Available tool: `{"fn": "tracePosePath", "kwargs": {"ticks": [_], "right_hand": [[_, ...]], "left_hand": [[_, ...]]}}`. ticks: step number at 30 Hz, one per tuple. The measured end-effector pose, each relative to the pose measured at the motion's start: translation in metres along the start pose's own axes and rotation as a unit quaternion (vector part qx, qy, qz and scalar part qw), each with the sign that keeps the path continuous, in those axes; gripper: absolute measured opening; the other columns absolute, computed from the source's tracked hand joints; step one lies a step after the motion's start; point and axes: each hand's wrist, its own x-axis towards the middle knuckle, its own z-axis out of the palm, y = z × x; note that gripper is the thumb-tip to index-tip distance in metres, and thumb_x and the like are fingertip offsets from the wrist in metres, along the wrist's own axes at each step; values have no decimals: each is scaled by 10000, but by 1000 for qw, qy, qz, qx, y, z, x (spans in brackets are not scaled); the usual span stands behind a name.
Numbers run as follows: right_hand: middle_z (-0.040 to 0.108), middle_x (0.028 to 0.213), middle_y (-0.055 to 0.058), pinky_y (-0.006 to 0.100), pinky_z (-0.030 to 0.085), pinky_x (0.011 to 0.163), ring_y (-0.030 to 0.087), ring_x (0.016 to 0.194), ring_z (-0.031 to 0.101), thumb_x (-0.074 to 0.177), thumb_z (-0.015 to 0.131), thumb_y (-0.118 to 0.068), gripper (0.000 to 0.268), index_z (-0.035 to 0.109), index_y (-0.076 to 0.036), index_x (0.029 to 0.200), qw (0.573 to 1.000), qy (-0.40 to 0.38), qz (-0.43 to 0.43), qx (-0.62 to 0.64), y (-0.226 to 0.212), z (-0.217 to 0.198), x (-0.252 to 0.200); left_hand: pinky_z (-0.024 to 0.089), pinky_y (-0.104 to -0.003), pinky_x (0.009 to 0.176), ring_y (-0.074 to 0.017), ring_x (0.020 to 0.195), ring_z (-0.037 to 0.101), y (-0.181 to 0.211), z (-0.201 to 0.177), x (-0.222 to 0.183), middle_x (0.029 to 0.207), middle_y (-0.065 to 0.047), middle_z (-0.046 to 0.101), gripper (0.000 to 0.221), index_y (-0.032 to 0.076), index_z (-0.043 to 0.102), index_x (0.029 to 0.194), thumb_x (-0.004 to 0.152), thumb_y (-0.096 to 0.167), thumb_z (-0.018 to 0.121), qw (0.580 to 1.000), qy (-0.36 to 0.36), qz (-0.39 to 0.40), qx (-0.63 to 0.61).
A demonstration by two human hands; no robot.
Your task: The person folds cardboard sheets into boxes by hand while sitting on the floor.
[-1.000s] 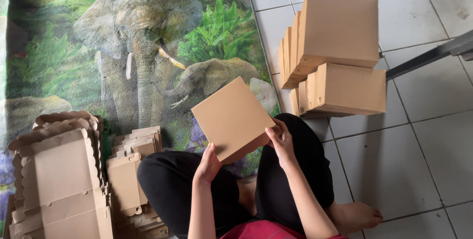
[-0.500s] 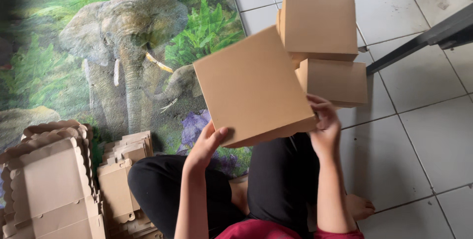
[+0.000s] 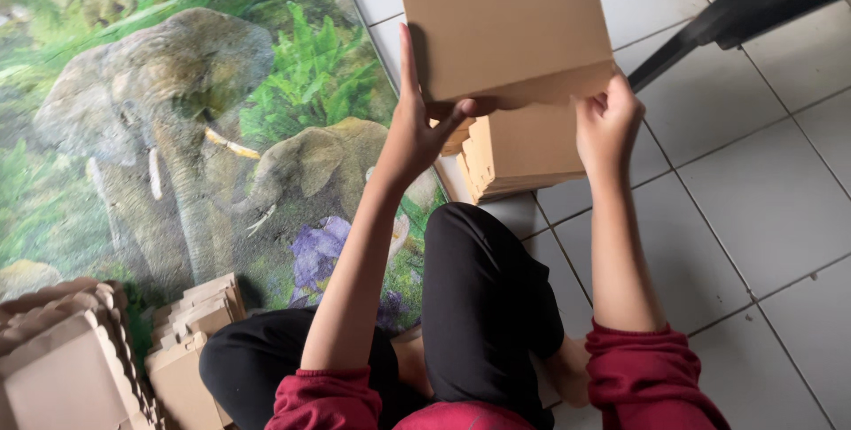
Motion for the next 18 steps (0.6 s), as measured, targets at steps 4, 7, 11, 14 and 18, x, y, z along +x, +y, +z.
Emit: {"fn": "tracePosePath", "kwargs": {"ticks": [4,7,11,14,18], "right_hand": [[630,853,50,262,506,741,78,879,555,866,519,130,143,592,22,924,1000,-5,-1,-30,13,3,12],[620,859,21,239,499,765,63,852,552,934,591,1,19,587,0,953,999,-13,34,-18,17,9,17],[640,898,40,242,502,793,99,889,603,866,547,72,125,581,-9,954,999,-15,44,2,21,15,20],[641,1022,74,246,497,899,121,1004,601,879,597,37,165,563,-2,1035,994,-57,73,51,14,12,21],[393,674,-66,171,278,628,55,678,308,887,767,-347,346,565,-67,914,994,-64,84,-37,23,4,18]], "left_hand": [[483,-334,988,-276,1023,753,-38,5,22,1432,-178,497,982,238,-85,1486,908,300,706,995,25,-4,97],[516,-347,800,-326,824,673,-62,10,38,1257,-149,636,899,180,13,1497,903,334,670,983,66,-10,173],[478,-372,939,-364,1114,581,-81,12,51,1522,-158,347,847,144,28,1499,937,215,657,984,66,18,167],[463,-409,973,-414,1274,522,-89,15,52,1563,-144,272,816,142,47,1500,944,162,645,981,75,25,177],[515,-413,809,-389,1025,682,-100,19,48,1543,-129,333,822,190,44,1497,938,163,646,979,85,8,187]]}}
